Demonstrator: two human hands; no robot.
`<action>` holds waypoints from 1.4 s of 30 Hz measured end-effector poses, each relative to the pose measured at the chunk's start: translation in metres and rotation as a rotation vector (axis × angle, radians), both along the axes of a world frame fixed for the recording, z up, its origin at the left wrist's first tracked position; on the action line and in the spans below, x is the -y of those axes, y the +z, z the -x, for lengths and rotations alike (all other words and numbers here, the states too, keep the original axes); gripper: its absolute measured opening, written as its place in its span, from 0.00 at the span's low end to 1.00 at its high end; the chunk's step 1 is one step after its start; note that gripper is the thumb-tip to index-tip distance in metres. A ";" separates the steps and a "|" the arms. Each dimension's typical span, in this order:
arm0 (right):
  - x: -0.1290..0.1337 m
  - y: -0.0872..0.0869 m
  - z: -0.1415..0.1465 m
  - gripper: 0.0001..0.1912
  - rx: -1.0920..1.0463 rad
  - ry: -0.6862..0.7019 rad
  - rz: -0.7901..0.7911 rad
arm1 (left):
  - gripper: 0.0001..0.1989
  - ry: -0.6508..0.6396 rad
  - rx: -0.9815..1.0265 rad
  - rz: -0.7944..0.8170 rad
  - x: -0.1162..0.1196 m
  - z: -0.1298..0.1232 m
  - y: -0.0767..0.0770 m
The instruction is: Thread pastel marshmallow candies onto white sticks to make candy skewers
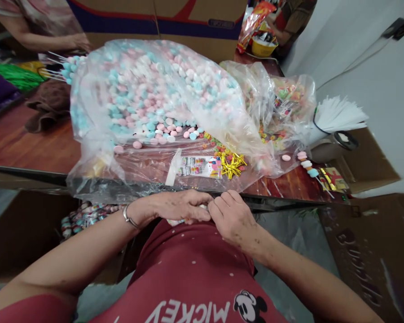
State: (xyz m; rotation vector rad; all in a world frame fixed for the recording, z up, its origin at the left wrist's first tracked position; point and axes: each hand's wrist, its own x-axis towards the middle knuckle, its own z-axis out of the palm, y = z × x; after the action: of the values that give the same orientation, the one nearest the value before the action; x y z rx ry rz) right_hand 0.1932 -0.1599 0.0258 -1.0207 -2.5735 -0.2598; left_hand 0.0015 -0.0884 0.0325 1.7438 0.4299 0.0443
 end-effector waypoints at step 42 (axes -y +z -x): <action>-0.111 -0.020 -0.065 0.17 0.272 -0.889 0.335 | 0.11 0.942 0.536 0.642 0.022 -0.016 -0.015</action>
State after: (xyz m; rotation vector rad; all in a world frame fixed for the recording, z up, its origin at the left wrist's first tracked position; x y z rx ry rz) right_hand 0.2578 -0.0484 0.0061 -2.3601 -2.2380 -0.1909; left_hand 0.0170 -0.1102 0.0178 0.7356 0.7279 0.9196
